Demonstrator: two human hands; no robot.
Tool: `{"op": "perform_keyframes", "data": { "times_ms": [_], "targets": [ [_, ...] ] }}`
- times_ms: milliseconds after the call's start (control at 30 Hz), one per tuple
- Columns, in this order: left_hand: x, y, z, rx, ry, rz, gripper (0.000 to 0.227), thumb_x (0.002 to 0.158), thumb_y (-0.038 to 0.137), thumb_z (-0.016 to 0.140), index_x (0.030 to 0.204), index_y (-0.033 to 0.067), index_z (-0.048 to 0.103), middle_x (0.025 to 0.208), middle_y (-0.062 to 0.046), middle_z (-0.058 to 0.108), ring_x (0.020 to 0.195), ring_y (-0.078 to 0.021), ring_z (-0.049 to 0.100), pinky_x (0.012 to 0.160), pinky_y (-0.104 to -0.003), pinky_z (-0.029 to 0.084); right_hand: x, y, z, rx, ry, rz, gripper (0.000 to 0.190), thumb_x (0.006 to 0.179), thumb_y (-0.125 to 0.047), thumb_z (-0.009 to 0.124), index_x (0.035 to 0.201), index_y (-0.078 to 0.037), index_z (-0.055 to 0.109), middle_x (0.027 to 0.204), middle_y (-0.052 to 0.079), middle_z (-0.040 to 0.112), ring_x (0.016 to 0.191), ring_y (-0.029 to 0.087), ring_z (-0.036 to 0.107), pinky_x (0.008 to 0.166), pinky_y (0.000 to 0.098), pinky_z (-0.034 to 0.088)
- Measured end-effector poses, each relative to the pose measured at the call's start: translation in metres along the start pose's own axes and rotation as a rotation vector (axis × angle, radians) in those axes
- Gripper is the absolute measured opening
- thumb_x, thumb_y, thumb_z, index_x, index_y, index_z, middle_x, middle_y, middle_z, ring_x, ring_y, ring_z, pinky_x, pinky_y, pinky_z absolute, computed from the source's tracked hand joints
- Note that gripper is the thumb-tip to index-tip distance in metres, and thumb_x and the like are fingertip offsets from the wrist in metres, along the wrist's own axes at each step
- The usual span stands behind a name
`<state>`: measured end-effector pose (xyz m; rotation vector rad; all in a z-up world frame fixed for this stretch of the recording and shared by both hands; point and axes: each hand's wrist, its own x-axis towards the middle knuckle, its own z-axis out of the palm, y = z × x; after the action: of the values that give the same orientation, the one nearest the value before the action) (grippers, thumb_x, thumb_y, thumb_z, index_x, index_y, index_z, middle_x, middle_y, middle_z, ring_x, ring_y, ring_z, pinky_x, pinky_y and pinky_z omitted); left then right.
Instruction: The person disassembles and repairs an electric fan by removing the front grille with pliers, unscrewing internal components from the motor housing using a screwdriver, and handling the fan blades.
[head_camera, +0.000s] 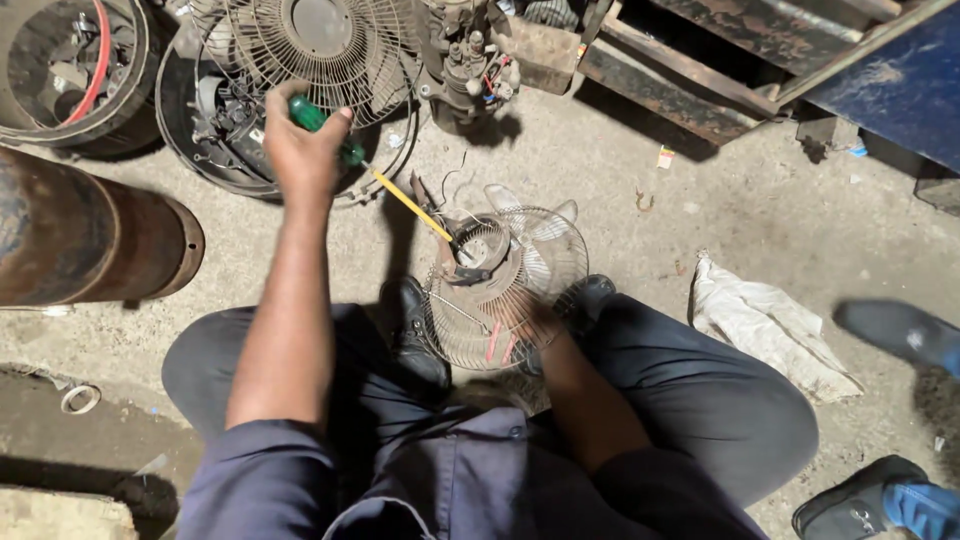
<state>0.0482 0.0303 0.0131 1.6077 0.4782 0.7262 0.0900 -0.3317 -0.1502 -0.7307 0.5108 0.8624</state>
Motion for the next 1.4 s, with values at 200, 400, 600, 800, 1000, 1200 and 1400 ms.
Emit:
{"op": "perform_keyframes", "data": {
  "times_ms": [200,400,600,800,1000,1200,1400],
  "targets": [
    [-0.026,-0.010,0.030,-0.169,-0.126,-0.480,0.020,0.108,0.010,0.058,0.125,0.0013,0.055,0.106,-0.011,0.076,0.092,-0.0160,0.075,0.085,-0.028,0.064,0.000,-0.003,-0.005,0.001,0.011,-0.012,0.041,0.101,-0.037,0.042,0.124,-0.005,0.054,0.104,0.016,0.069,0.090,0.029,0.070,0.080,0.0425,0.059],
    [-0.068,-0.021,0.056,-0.063,-0.078,-0.501,0.015,0.097,0.007,0.068,0.107,-0.0022,0.062,0.090,-0.012,0.072,0.079,-0.0203,0.071,0.070,-0.034,0.057,0.001,0.003,-0.004,0.007,0.007,-0.007,0.041,0.101,-0.037,0.042,0.124,-0.006,0.054,0.104,0.016,0.069,0.089,0.029,0.070,0.079,0.0421,0.059],
    [-0.079,-0.028,0.057,-0.053,-0.080,-0.298,0.016,0.100,0.010,0.072,0.103,0.0022,0.058,0.093,-0.009,0.074,0.082,-0.0145,0.070,0.076,-0.030,0.059,0.004,0.001,-0.004,0.011,0.000,0.000,0.041,0.101,-0.037,0.041,0.124,-0.006,0.054,0.103,0.015,0.069,0.089,0.028,0.070,0.079,0.0417,0.059],
    [-0.086,-0.030,0.058,0.021,-0.023,-0.362,0.021,0.094,0.009,0.076,0.104,-0.0025,0.063,0.093,-0.015,0.073,0.080,-0.0229,0.070,0.077,-0.037,0.058,0.004,0.006,-0.001,0.008,-0.003,0.004,0.041,0.102,-0.037,0.040,0.124,-0.006,0.054,0.103,0.015,0.068,0.089,0.028,0.069,0.079,0.0413,0.059],
    [-0.082,-0.034,0.061,-0.220,-0.181,-0.275,0.025,0.094,0.006,0.067,0.118,0.0035,0.059,0.115,-0.011,0.074,0.105,-0.0163,0.070,0.093,-0.029,0.057,-0.001,0.008,-0.007,0.001,0.000,0.018,0.041,0.102,-0.037,0.039,0.124,-0.006,0.054,0.102,0.015,0.068,0.088,0.028,0.069,0.078,0.0409,0.058],
    [-0.085,0.006,0.067,0.349,-0.075,-0.378,0.028,0.095,0.015,0.078,0.108,-0.0027,0.060,0.100,-0.017,0.073,0.086,-0.0232,0.070,0.077,-0.036,0.056,-0.006,0.013,-0.012,-0.010,-0.001,0.048,0.041,0.102,-0.037,0.039,0.124,-0.006,0.053,0.102,0.014,0.068,0.088,0.027,0.069,0.078,0.0405,0.058],
    [-0.077,0.002,0.061,-0.319,-0.159,-0.551,0.029,0.086,0.012,0.075,0.112,0.0108,0.062,0.104,-0.006,0.077,0.089,-0.0172,0.074,0.083,-0.032,0.063,-0.018,0.020,-0.022,-0.021,0.005,0.086,0.041,0.103,-0.038,0.038,0.124,-0.006,0.053,0.101,0.014,0.068,0.087,0.027,0.069,0.077,0.0401,0.058]
  ]
}}
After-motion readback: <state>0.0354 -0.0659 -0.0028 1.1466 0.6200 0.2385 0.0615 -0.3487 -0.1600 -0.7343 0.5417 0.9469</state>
